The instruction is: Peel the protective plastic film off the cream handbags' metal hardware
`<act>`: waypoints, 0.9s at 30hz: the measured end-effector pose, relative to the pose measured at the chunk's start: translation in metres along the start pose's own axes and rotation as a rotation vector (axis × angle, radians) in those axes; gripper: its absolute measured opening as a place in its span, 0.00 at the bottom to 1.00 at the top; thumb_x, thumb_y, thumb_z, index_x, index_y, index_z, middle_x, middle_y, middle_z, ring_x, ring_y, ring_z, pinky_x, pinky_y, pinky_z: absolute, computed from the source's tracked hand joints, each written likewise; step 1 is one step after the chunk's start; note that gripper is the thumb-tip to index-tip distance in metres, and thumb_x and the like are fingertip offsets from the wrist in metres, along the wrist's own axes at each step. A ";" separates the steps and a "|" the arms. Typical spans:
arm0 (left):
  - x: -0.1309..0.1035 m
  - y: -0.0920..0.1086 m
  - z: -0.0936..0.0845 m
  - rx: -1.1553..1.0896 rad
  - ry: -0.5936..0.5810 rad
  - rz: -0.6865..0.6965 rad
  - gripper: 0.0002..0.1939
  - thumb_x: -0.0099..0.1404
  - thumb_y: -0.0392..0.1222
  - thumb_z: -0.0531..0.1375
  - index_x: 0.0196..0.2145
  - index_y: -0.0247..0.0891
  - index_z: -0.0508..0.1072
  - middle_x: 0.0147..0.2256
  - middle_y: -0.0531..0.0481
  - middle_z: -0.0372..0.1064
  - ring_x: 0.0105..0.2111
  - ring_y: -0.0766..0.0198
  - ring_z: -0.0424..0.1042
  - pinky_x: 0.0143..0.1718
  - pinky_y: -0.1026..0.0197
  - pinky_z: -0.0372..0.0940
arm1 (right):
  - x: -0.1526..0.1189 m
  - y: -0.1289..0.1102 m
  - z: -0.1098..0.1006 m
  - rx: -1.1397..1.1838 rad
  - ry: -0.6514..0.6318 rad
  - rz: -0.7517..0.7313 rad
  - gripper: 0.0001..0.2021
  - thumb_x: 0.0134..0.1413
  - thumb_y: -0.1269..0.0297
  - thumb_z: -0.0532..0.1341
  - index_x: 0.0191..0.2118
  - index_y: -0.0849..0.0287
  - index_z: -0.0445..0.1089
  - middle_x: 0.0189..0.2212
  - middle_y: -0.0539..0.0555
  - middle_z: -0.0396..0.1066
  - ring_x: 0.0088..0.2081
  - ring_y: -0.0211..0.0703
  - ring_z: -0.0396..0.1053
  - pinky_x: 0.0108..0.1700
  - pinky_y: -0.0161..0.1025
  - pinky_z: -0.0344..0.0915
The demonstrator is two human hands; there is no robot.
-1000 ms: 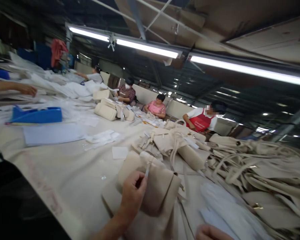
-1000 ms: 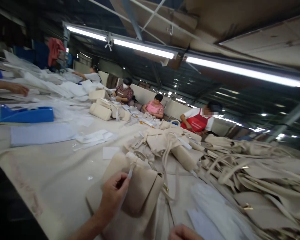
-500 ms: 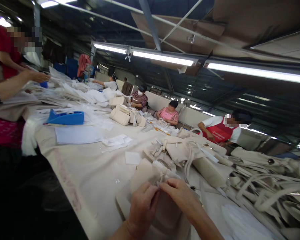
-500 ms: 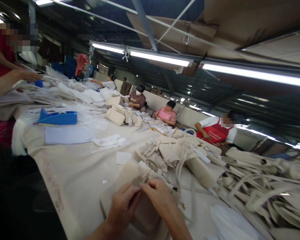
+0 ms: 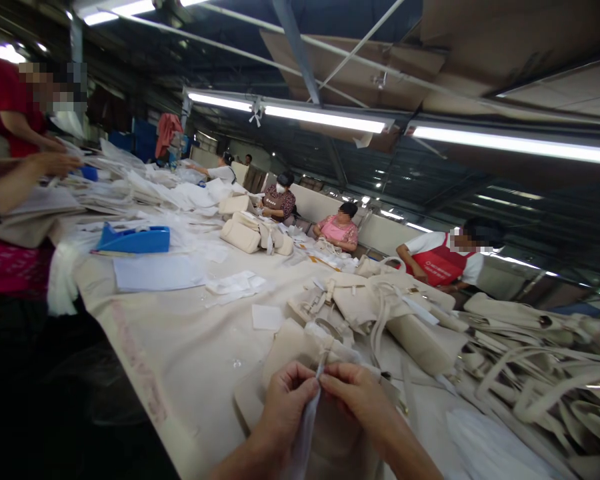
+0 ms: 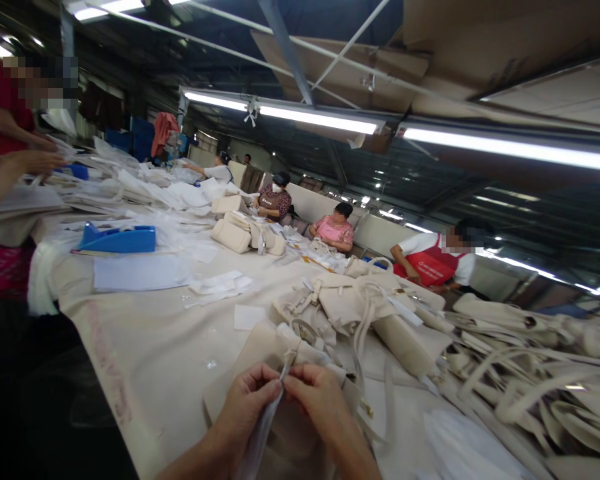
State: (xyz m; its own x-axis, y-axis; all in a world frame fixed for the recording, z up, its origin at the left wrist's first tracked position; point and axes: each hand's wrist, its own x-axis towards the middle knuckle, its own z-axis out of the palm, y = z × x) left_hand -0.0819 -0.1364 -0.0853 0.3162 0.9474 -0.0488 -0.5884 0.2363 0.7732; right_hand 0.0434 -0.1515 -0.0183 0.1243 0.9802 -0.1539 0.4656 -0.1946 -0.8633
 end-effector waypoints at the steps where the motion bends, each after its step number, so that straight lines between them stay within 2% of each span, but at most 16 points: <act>1: 0.000 -0.002 0.000 0.008 0.007 0.032 0.14 0.46 0.46 0.67 0.22 0.36 0.68 0.20 0.56 0.65 0.22 0.70 0.58 0.26 0.66 0.54 | 0.002 0.002 0.002 0.022 0.031 -0.014 0.13 0.39 0.54 0.65 0.27 0.59 0.74 0.15 0.44 0.62 0.17 0.33 0.54 0.21 0.34 0.46; 4: 0.003 -0.009 -0.001 0.052 0.047 0.115 0.16 0.46 0.46 0.69 0.21 0.37 0.65 0.19 0.58 0.61 0.22 0.70 0.56 0.26 0.66 0.54 | 0.006 0.006 0.008 0.122 0.080 -0.021 0.13 0.34 0.57 0.69 0.29 0.59 0.75 0.17 0.47 0.70 0.20 0.36 0.61 0.22 0.33 0.52; 7: 0.007 -0.013 -0.002 0.031 0.067 0.172 0.20 0.45 0.45 0.71 0.21 0.38 0.61 0.19 0.59 0.59 0.23 0.70 0.56 0.26 0.67 0.54 | 0.004 0.006 0.012 0.341 -0.010 -0.036 0.12 0.36 0.60 0.71 0.31 0.58 0.76 0.24 0.49 0.75 0.27 0.39 0.69 0.33 0.34 0.63; 10: 0.009 -0.013 -0.004 -0.075 0.013 0.151 0.24 0.43 0.46 0.73 0.21 0.39 0.59 0.20 0.59 0.63 0.23 0.70 0.59 0.26 0.67 0.54 | -0.001 0.003 0.017 0.581 -0.099 -0.050 0.12 0.38 0.61 0.72 0.33 0.58 0.77 0.28 0.50 0.77 0.34 0.41 0.72 0.42 0.35 0.66; 12: 0.008 -0.011 -0.004 -0.157 -0.023 0.071 0.25 0.40 0.45 0.74 0.22 0.39 0.59 0.21 0.58 0.64 0.22 0.71 0.60 0.25 0.68 0.55 | -0.003 0.003 0.020 0.711 -0.109 -0.048 0.13 0.36 0.60 0.74 0.32 0.58 0.78 0.28 0.50 0.76 0.33 0.40 0.72 0.41 0.35 0.67; 15: 0.004 -0.006 -0.005 -0.242 -0.091 -0.170 0.25 0.38 0.46 0.76 0.24 0.39 0.63 0.19 0.58 0.64 0.18 0.72 0.58 0.19 0.69 0.51 | -0.003 0.009 0.024 0.840 -0.099 -0.027 0.17 0.32 0.60 0.76 0.33 0.56 0.78 0.25 0.49 0.76 0.28 0.38 0.71 0.34 0.34 0.67; 18: 0.002 0.001 -0.007 -0.335 -0.188 -0.374 0.21 0.42 0.40 0.75 0.28 0.37 0.68 0.18 0.58 0.63 0.15 0.75 0.57 0.16 0.71 0.50 | -0.001 0.019 0.027 0.885 -0.077 -0.012 0.19 0.32 0.60 0.77 0.36 0.55 0.78 0.23 0.48 0.76 0.25 0.38 0.71 0.29 0.33 0.66; 21: 0.002 0.006 -0.010 -0.498 -0.197 -0.472 0.15 0.49 0.32 0.71 0.33 0.34 0.72 0.19 0.56 0.65 0.16 0.75 0.60 0.18 0.73 0.54 | -0.001 0.028 0.028 0.927 -0.110 -0.030 0.21 0.34 0.59 0.76 0.39 0.57 0.78 0.31 0.54 0.80 0.31 0.40 0.74 0.35 0.35 0.69; 23: 0.002 0.005 -0.011 -0.576 -0.172 -0.506 0.12 0.52 0.29 0.69 0.34 0.33 0.72 0.20 0.54 0.65 0.17 0.74 0.62 0.18 0.74 0.56 | -0.002 0.031 0.029 0.945 -0.160 -0.028 0.23 0.35 0.59 0.76 0.41 0.57 0.78 0.39 0.57 0.80 0.37 0.43 0.75 0.41 0.37 0.70; 24: 0.002 0.004 -0.012 -0.599 -0.167 -0.514 0.11 0.53 0.29 0.68 0.34 0.33 0.72 0.20 0.54 0.65 0.17 0.74 0.63 0.18 0.74 0.56 | -0.001 0.032 0.030 0.950 -0.163 -0.021 0.22 0.35 0.59 0.76 0.41 0.57 0.78 0.39 0.58 0.80 0.38 0.43 0.75 0.41 0.37 0.70; 27: 0.002 -0.005 -0.011 -0.595 -0.192 -0.503 0.11 0.53 0.28 0.68 0.33 0.33 0.72 0.20 0.55 0.63 0.16 0.74 0.62 0.17 0.74 0.54 | 0.000 0.033 0.034 0.948 -0.093 -0.015 0.18 0.34 0.61 0.77 0.36 0.56 0.78 0.28 0.51 0.79 0.27 0.36 0.72 0.31 0.31 0.67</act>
State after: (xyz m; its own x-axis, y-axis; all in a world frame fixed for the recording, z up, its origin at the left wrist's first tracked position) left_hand -0.0869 -0.1332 -0.0962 0.7393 0.6563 -0.1506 -0.6226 0.7514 0.2184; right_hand 0.0287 -0.1563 -0.0636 0.0352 0.9892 -0.1424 -0.4433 -0.1122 -0.8893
